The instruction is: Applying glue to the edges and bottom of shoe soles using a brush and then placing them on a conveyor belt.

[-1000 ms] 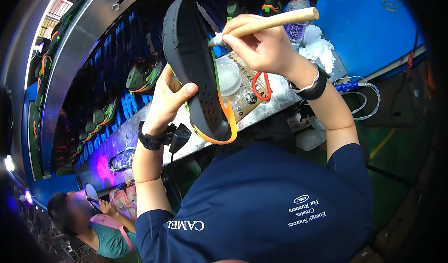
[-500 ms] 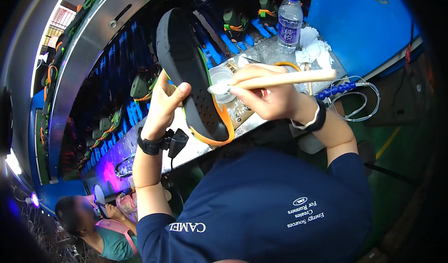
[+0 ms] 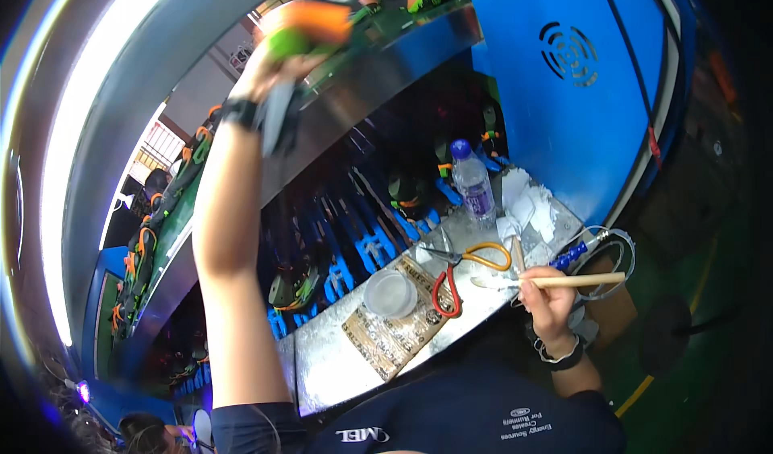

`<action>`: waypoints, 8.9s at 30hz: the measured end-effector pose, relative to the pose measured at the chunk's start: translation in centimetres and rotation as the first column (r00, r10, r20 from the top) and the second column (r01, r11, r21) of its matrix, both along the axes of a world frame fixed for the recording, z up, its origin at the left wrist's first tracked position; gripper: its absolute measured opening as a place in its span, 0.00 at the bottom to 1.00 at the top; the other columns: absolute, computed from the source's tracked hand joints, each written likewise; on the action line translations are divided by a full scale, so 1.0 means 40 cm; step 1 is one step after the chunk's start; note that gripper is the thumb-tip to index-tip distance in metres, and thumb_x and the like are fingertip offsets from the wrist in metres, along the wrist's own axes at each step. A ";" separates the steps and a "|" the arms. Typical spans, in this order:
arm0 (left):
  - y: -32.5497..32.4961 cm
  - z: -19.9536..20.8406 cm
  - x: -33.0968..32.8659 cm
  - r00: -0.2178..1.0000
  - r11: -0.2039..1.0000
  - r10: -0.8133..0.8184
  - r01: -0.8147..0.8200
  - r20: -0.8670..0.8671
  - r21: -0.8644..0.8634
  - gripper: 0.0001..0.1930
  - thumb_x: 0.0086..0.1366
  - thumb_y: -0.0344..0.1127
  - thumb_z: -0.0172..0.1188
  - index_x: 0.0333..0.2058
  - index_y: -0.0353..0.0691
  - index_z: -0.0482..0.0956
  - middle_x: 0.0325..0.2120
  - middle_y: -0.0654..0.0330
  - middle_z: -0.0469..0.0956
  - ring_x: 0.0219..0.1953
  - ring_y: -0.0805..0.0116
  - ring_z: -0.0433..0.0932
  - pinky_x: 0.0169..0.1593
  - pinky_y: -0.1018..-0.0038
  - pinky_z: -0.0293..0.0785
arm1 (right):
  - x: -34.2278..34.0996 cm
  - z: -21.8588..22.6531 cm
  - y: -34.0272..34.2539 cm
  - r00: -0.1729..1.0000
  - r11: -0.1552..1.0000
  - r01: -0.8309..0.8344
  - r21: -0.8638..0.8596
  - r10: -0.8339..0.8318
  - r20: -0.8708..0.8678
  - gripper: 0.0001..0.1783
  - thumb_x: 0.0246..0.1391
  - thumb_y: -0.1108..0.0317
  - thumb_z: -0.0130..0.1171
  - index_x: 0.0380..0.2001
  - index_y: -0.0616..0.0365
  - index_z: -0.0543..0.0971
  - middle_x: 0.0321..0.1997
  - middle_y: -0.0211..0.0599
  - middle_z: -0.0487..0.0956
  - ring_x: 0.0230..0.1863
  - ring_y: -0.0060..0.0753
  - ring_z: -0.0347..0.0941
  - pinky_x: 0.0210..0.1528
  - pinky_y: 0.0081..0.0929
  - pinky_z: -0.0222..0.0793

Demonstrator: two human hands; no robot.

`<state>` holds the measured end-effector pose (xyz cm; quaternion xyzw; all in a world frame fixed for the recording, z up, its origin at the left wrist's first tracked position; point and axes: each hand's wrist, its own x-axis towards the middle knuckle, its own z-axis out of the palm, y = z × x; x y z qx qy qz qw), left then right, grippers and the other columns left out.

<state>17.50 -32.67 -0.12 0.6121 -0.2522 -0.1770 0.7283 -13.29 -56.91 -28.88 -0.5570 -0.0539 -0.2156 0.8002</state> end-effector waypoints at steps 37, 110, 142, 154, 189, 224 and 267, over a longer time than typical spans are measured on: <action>0.605 0.031 0.248 0.570 -0.355 0.469 -0.578 0.675 0.735 0.22 0.54 0.44 0.52 0.29 0.23 0.70 0.19 0.50 0.73 0.18 0.63 0.75 0.19 0.72 0.74 | 0.205 -0.087 -0.032 0.946 0.956 0.294 0.002 -0.291 -0.142 0.08 0.49 0.69 0.44 0.32 0.63 0.65 0.17 0.25 0.60 0.14 0.10 0.50 0.13 0.08 0.43; 0.297 -0.740 -0.812 0.615 0.750 0.049 -0.543 -0.787 -0.377 0.21 0.59 0.43 0.45 0.44 0.33 0.65 0.34 0.52 0.72 0.33 0.66 0.73 0.38 0.75 0.71 | 0.205 0.042 0.371 0.827 0.628 -0.473 -0.619 0.559 -0.065 0.05 0.44 0.77 0.52 0.28 0.63 0.72 0.25 0.29 0.71 0.23 0.13 0.64 0.24 0.10 0.59; 0.299 -0.675 -0.828 0.680 0.915 0.101 -0.351 -0.726 -0.201 0.21 0.57 0.44 0.48 0.44 0.34 0.65 0.35 0.58 0.72 0.34 0.73 0.72 0.39 0.78 0.70 | 0.188 0.019 0.349 0.855 0.664 -0.412 -0.624 0.519 -0.013 0.05 0.43 0.78 0.52 0.28 0.64 0.73 0.25 0.32 0.71 0.22 0.13 0.64 0.22 0.11 0.59; 0.283 -0.637 -0.804 0.765 0.935 0.184 -0.330 -0.618 -0.130 0.26 0.56 0.44 0.51 0.48 0.34 0.58 0.39 0.56 0.68 0.38 0.73 0.70 0.41 0.77 0.69 | 0.169 0.027 0.357 0.822 0.694 -0.520 -0.498 0.565 -0.070 0.04 0.44 0.77 0.52 0.27 0.64 0.72 0.21 0.27 0.69 0.18 0.10 0.60 0.18 0.09 0.54; 0.262 -0.564 -0.724 0.884 0.964 0.257 -0.264 -0.391 0.035 0.30 0.54 0.40 0.53 0.52 0.36 0.52 0.41 0.56 0.67 0.42 0.71 0.70 0.43 0.75 0.68 | 0.061 0.091 0.294 0.743 0.665 -0.530 -0.526 0.663 0.090 0.04 0.42 0.80 0.52 0.25 0.64 0.73 0.23 0.31 0.72 0.19 0.13 0.63 0.19 0.12 0.57; 0.232 -0.044 -0.252 0.346 0.002 0.392 -0.927 0.852 0.375 0.47 0.39 0.54 0.63 0.49 0.25 0.53 0.23 0.52 0.73 0.25 0.69 0.73 0.31 0.78 0.67 | 0.065 -0.036 -0.015 0.948 0.912 -0.281 0.298 0.313 -0.064 0.07 0.44 0.71 0.51 0.26 0.65 0.70 0.15 0.30 0.67 0.14 0.13 0.59 0.13 0.08 0.52; 0.639 0.066 0.134 0.645 -0.386 0.423 -0.507 0.636 0.771 0.35 0.34 0.56 0.64 0.35 0.32 0.72 0.28 0.56 0.73 0.25 0.69 0.72 0.22 0.78 0.68 | 0.223 -0.031 -0.002 0.978 0.991 -0.008 0.133 0.036 -0.204 0.08 0.46 0.68 0.47 0.28 0.61 0.65 0.14 0.27 0.61 0.11 0.12 0.51 0.13 0.08 0.45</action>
